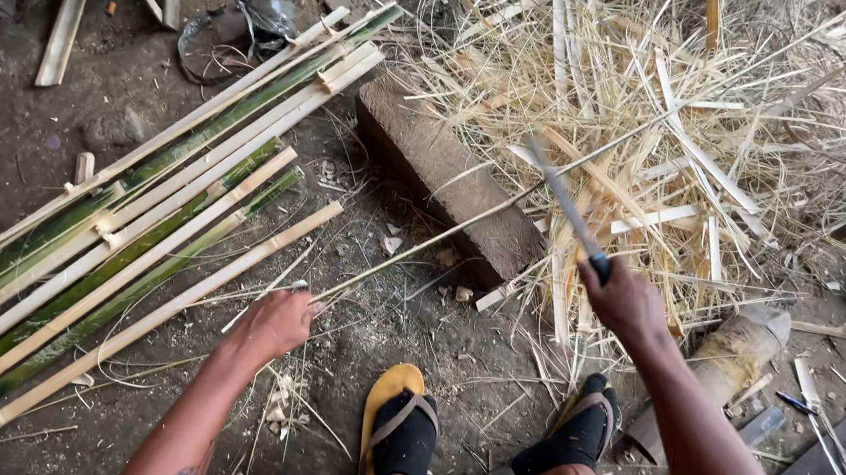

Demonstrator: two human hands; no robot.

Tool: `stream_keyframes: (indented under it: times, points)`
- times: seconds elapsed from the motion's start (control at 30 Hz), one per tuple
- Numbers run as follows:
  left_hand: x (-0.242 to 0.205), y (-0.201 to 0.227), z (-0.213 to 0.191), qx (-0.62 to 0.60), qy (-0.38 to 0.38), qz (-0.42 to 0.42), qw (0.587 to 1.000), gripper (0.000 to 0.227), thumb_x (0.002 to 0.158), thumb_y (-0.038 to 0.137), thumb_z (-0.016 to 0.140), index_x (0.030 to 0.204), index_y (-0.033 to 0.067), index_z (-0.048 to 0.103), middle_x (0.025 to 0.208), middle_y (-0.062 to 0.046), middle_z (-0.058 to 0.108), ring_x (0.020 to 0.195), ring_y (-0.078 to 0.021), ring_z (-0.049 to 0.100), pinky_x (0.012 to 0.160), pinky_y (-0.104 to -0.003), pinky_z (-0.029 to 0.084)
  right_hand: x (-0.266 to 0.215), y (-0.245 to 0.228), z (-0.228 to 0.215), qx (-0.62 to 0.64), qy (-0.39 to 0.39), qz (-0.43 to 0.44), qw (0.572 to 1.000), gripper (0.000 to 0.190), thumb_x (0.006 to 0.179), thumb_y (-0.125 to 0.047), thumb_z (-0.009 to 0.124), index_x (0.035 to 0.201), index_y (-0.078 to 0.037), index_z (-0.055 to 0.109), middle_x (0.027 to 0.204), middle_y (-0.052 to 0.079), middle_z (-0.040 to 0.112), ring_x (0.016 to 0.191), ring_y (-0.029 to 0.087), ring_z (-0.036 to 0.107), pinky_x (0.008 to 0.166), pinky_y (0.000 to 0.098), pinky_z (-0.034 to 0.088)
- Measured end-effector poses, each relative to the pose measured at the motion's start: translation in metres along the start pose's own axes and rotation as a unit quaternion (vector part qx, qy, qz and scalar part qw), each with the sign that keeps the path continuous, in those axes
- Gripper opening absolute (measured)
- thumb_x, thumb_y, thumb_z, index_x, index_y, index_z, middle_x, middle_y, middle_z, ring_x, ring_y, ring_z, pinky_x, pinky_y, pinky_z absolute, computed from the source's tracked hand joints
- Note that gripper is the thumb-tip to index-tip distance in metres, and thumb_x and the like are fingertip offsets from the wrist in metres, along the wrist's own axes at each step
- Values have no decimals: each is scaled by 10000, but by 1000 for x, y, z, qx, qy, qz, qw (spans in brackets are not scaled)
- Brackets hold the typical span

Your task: The person uses a machete to split long bamboo poles into thin strips on a wooden block. They repeatedly position the bamboo, strike it with the machete, and peel away the resulting strips, accumulating a pile of bamboo shavings and finished strips on the ground.

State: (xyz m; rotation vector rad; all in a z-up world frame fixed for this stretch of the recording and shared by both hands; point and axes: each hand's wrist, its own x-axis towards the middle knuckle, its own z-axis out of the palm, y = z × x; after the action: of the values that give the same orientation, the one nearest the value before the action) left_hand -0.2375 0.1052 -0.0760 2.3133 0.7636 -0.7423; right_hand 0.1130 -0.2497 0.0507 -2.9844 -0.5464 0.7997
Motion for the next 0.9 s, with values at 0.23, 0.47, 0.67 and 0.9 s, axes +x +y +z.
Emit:
stream_keyframes:
  times: [0.23, 0.47, 0.67, 0.9]
  points:
    - [3, 13, 4, 30, 22, -4, 999, 294, 1072, 255, 431, 1043, 54, 644, 578, -22, 548, 433, -122, 448, 371, -302, 359, -52, -26, 47, -50, -144, -168, 974, 469, 979, -540, 484, 1131, -108, 587, 725, 39, 666, 474, 127, 610, 428, 300, 573]
    - [-30, -3, 18, 75, 100, -6, 992, 267, 1047, 223, 404, 1034, 99, 641, 526, -31, 546, 404, -120, 484, 369, -332, 403, 14, 28, -22, -109, 15, -20, 994, 552, 1029, -583, 459, 1181, -66, 580, 681, 70, 635, 430, 123, 476, 352, 292, 434]
    - [2, -2, 29, 76, 86, -7, 993, 296, 1054, 262, 427, 968, 99, 659, 541, -19, 567, 436, -120, 486, 407, -332, 401, 9, 55, -16, -158, -41, -124, 979, 489, 993, -572, 443, 1115, -122, 591, 626, 12, 613, 401, 91, 456, 323, 265, 417]
    - [-19, -60, 50, 33, 48, -69, 996, 240, 1035, 214, 423, 1022, 125, 646, 568, -18, 582, 450, -130, 496, 388, -313, 378, 52, 104, -72, -188, 81, 11, 979, 626, 1031, -644, 433, 1183, -54, 577, 632, 43, 637, 413, 101, 453, 344, 299, 396]
